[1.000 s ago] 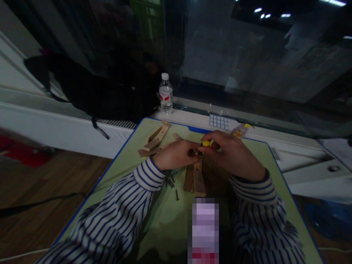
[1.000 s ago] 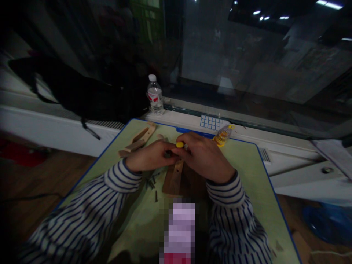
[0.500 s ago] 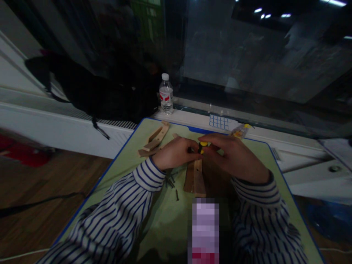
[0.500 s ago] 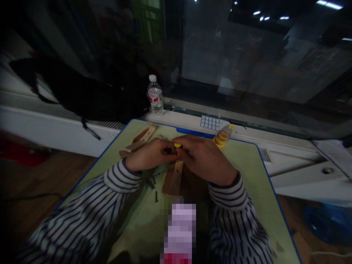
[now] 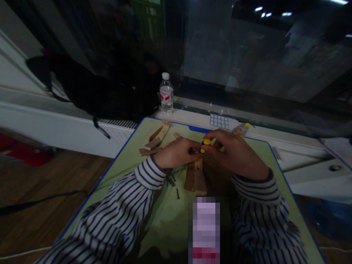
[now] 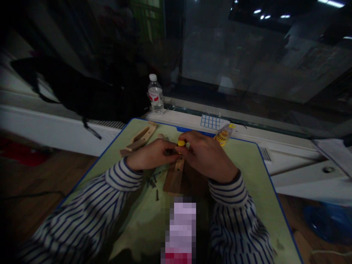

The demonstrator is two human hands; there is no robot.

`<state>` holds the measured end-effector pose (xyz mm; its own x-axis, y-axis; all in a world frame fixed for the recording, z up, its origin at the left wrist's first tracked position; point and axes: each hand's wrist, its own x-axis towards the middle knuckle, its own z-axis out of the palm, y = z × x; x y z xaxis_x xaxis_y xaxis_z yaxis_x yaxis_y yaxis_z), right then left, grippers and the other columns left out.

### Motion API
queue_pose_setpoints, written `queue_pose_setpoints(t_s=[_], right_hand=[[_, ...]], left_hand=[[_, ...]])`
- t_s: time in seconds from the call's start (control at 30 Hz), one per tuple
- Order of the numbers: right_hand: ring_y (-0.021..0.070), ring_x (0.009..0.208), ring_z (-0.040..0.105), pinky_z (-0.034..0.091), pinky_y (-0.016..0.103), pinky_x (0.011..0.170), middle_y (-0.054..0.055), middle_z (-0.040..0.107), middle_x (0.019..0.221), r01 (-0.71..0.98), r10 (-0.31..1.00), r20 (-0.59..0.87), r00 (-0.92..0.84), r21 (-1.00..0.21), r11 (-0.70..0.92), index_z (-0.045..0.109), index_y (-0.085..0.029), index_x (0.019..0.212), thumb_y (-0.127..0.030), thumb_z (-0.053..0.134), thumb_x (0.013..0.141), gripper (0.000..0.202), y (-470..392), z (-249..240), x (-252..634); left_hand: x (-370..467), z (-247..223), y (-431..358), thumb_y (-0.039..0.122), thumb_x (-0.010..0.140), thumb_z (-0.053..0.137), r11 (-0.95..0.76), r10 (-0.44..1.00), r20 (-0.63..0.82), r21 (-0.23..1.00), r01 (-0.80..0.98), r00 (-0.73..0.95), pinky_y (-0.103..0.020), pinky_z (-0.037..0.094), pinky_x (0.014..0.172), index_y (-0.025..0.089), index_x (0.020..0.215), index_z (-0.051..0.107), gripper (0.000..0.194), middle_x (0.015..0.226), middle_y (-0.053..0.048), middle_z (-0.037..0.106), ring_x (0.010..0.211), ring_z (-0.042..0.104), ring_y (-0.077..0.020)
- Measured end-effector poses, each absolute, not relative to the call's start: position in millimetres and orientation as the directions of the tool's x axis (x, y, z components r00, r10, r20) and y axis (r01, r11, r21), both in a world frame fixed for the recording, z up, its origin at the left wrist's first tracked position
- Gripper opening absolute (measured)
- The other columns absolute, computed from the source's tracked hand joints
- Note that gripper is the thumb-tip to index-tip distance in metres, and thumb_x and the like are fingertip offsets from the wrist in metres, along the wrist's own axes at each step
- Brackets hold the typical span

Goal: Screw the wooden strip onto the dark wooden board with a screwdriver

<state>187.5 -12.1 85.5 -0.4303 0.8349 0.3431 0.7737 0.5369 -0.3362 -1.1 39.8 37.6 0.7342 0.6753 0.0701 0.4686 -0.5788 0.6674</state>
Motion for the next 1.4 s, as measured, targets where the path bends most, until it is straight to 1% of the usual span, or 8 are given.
queue_pose_setpoints(t_s=[0.17,0.3,0.4,0.53,0.7,0.87,1.2,1.4], right_hand=[[0.0132,0.067,0.062,0.048,0.029,0.065,0.005,0.067,0.095,0.772,0.835,0.351,-0.424,-0.342,0.536,0.059,-0.019,0.104,-0.03,0.058,0.087,0.02,-13,87,187],[0.0146,0.079,0.065,0.051,0.031,0.072,0.008,0.066,0.111,0.729,0.811,0.338,-0.477,-0.363,0.58,0.055,-0.019,0.119,-0.024,0.054,0.088,0.031,-13,87,184],[0.016,0.093,0.065,0.051,0.032,0.082,0.006,0.067,0.115,0.678,0.782,0.333,-0.527,-0.39,0.623,0.058,-0.02,0.117,-0.015,0.049,0.088,0.03,-13,87,183],[0.0182,0.102,0.064,0.051,0.035,0.088,0.006,0.069,0.114,0.687,0.785,0.34,-0.518,-0.382,0.619,0.061,-0.02,0.115,-0.015,0.049,0.088,0.03,-12,85,185],[0.0189,0.102,0.065,0.052,0.037,0.087,0.005,0.069,0.114,0.71,0.797,0.357,-0.488,-0.369,0.6,0.061,-0.024,0.116,-0.017,0.051,0.088,0.031,-11,84,187],[0.0186,0.101,0.066,0.052,0.038,0.088,0.005,0.07,0.113,0.724,0.804,0.361,-0.472,-0.361,0.588,0.062,-0.023,0.115,-0.019,0.052,0.089,0.028,-10,82,188],[0.018,0.092,0.066,0.052,0.033,0.08,0.007,0.07,0.108,0.737,0.816,0.322,-0.48,-0.358,0.574,0.063,-0.019,0.111,-0.024,0.054,0.089,0.024,-9,82,188],[0.0148,0.077,0.065,0.05,0.03,0.072,0.005,0.07,0.102,0.737,0.813,0.341,-0.472,-0.355,0.576,0.061,-0.02,0.108,-0.025,0.054,0.089,0.02,-9,82,188]], left_hand=[[-1,37,40,0.032,0.084,0.057,-0.559,0.709,0.077,0.666,0.493,0.701,-0.023,0.039,0.06,0.016,0.093,0.069,0.022,0.079,-0.003,0.069,0.068,0.058,-0.0134],[0,34,41,0.033,0.084,0.057,-0.569,0.698,0.078,0.663,0.486,0.712,-0.023,0.038,0.059,0.016,0.091,0.069,0.022,0.074,-0.002,0.067,0.064,0.056,-0.0124],[-1,34,42,0.033,0.085,0.056,-0.566,0.691,0.077,0.676,0.472,0.719,-0.023,0.037,0.059,0.016,0.093,0.068,0.022,0.076,-0.001,0.067,0.065,0.057,-0.0123],[-9,42,44,0.03,0.083,0.057,-0.581,0.64,0.034,0.675,0.454,0.768,-0.023,0.038,0.061,0.017,0.092,0.068,0.019,0.079,0.0,0.068,0.069,0.059,-0.0126],[-17,41,48,0.03,0.076,0.066,-0.562,0.599,-0.085,0.664,0.494,0.796,-0.021,0.038,0.06,0.021,0.097,0.067,0.023,0.083,0.001,0.068,0.07,0.061,-0.0127],[-14,30,49,0.031,0.076,0.066,-0.603,0.567,-0.102,0.624,0.497,0.817,-0.021,0.035,0.057,0.022,0.093,0.068,0.019,0.081,0.001,0.068,0.068,0.059,-0.0123],[-14,30,48,0.037,0.077,0.065,-0.598,0.581,-0.132,0.599,0.532,0.803,-0.022,0.032,0.054,0.022,0.09,0.069,0.02,0.076,0.001,0.065,0.064,0.056,-0.0129],[-10,30,47,0.049,0.079,0.061,-0.584,0.601,-0.144,0.593,0.554,0.786,-0.023,0.032,0.056,0.021,0.085,0.068,0.029,0.075,0.001,0.065,0.064,0.056,-0.0133]])
